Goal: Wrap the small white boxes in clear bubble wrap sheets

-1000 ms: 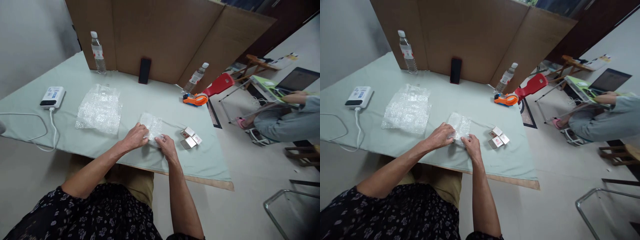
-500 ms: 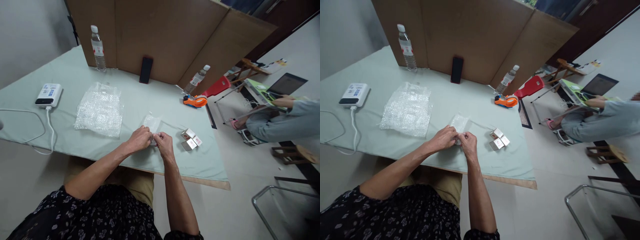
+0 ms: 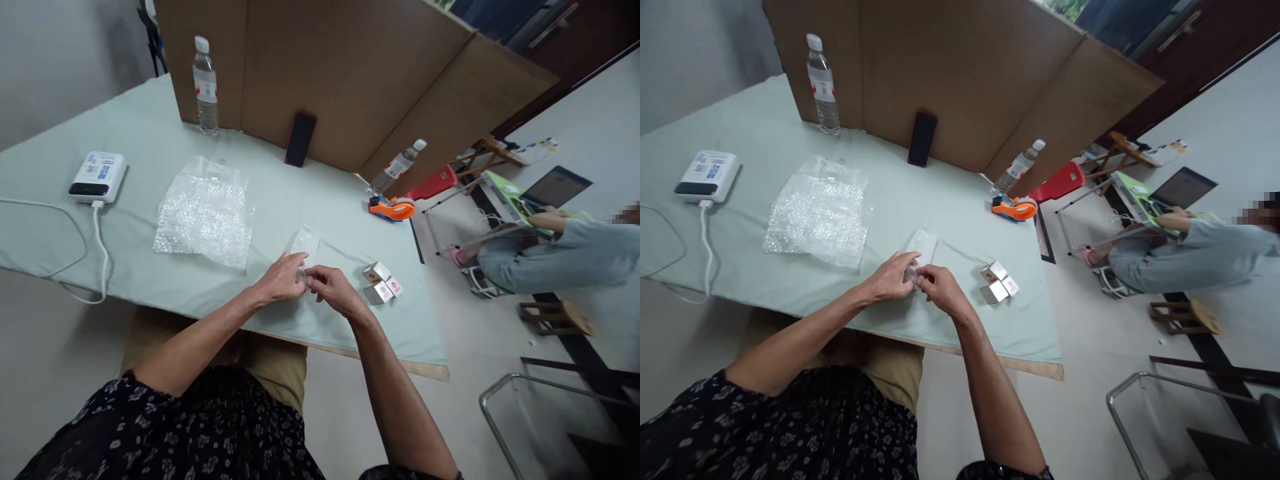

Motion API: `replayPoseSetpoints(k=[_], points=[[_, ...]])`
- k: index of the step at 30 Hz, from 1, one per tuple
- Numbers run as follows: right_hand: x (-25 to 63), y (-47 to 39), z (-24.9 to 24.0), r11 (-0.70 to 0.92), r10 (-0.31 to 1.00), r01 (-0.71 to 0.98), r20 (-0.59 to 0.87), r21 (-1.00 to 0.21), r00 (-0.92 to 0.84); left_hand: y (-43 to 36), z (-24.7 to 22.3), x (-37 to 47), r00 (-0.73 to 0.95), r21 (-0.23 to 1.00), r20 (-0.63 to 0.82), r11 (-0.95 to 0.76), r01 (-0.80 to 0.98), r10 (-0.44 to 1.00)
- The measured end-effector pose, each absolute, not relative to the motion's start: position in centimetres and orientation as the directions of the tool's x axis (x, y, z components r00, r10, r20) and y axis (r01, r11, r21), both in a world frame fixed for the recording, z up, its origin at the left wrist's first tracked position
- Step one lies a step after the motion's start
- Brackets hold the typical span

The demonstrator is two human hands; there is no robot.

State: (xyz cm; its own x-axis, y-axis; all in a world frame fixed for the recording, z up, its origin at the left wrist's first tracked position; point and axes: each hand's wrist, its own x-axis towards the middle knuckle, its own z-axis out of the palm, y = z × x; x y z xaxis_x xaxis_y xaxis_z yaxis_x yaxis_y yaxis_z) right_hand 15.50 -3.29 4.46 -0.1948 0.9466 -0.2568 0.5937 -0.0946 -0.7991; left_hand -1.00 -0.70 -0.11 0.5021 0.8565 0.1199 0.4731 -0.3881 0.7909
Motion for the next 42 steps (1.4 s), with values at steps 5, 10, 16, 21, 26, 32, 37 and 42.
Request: replayPoseSetpoints(k=[5,10,16,21,26,32,37,42], points=[[14.8,-2.6,4.5,0.094,0.971,0.903,-0.163,-0.420,-0.177,-0.8,-0.1,-0.8,0.372,0.902,0.043,-0.196,0.386,0.927],[14.5,-2.2,4.9,0.106,0.960,0.931,-0.208,-0.348,-0.187,-0.7,-0.7,0.0,0.298,0.903,0.087,-0.202,0.379,0.950],[16.3,-1.5,5.6,0.125,0.889,0.747,-0.260,-0.653,-0.376,-0.6,-1.3,0.2,0.300,0.871,0.147,-0.268,0.413,0.942],[18.7,-1.2,3.6,-0.081,0.986,0.490,-0.141,-0.868,-0.086,-0.6,-1.2,0.3,0.293,0.835,0.154,-0.283,0.472,0.944],[18.8,0.5,1.1,-0.362,0.931,0.294,-0.330,-0.884,0.155,-0.7,-1.2,0.2,0.319,0.828,0.157,-0.301,0.474,0.935],[17.4,4.0,-0.1,-0.326,0.945,0.337,-0.313,-0.883,0.096,-1.1,-0.4,0.1,0.452,0.644,0.301,-0.529,0.553,0.839],[16.9,5.7,-0.7,-0.291,0.956,0.338,-0.288,-0.895,0.062,-0.7,0.2,0.0,0.568,0.545,0.232,-0.589,0.596,0.790],[16.3,5.3,-0.5,-0.215,0.976,0.286,-0.210,-0.934,0.050,-0.2,-0.4,-0.1,0.530,0.613,0.210,-0.533,0.583,0.821]])
